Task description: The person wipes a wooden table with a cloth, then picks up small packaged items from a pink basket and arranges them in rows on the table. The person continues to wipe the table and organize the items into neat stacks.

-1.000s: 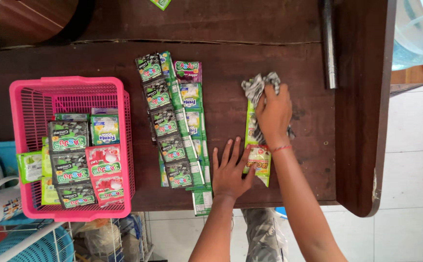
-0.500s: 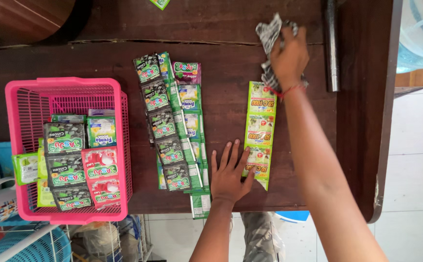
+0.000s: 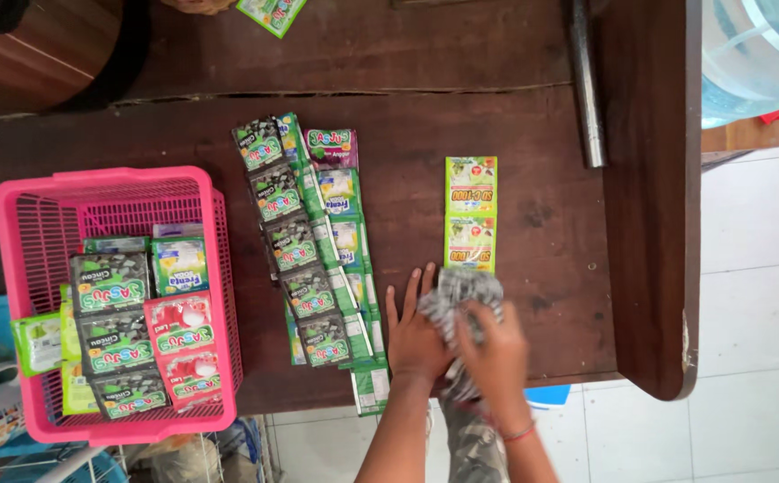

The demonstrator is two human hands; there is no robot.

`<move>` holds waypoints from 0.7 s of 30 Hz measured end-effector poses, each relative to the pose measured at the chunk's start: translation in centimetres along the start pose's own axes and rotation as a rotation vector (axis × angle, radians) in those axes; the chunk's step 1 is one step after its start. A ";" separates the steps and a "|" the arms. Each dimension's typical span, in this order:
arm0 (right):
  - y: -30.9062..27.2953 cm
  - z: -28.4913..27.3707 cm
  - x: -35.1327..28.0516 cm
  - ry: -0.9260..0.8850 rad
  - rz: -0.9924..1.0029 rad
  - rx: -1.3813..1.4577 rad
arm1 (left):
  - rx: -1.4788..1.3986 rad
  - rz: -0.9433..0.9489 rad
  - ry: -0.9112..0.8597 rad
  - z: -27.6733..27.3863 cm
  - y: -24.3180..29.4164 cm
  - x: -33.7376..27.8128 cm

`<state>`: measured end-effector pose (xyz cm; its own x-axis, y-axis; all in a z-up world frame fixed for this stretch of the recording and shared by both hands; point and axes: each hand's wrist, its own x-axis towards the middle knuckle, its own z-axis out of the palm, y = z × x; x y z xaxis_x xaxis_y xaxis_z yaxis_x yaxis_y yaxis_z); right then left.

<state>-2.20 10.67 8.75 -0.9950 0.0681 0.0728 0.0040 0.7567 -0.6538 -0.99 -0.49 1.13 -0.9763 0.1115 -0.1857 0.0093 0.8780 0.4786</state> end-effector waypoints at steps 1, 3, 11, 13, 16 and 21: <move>-0.3 0.5 -0.5 0.012 0.030 -0.037 | -0.006 -0.011 -0.044 0.0 0.0 -0.1; -0.5 1.3 -0.3 0.036 0.086 -0.110 | -0.013 -0.025 -0.089 0.0 0.0 -0.2; 1.9 3.6 4.4 0.014 -0.018 -0.219 | -0.023 -0.053 -0.110 -0.2 0.0 0.0; 2.0 3.7 4.3 0.027 -0.035 -0.217 | -0.019 -0.049 -0.113 -0.2 -0.1 0.0; 2.2 3.8 4.8 0.069 -0.060 -0.226 | 0.021 -0.041 -0.115 0.0 -0.1 0.0; 3.3 5.2 9.1 0.120 -0.097 -0.254 | 0.021 -0.001 0.132 0.4 0.0 -0.2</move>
<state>-11.76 10.35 3.34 -0.9731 0.0521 0.2244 -0.0512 0.9007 -0.4315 -0.70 -0.34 0.84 -0.9963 0.0497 -0.0707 0.0117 0.8879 0.4599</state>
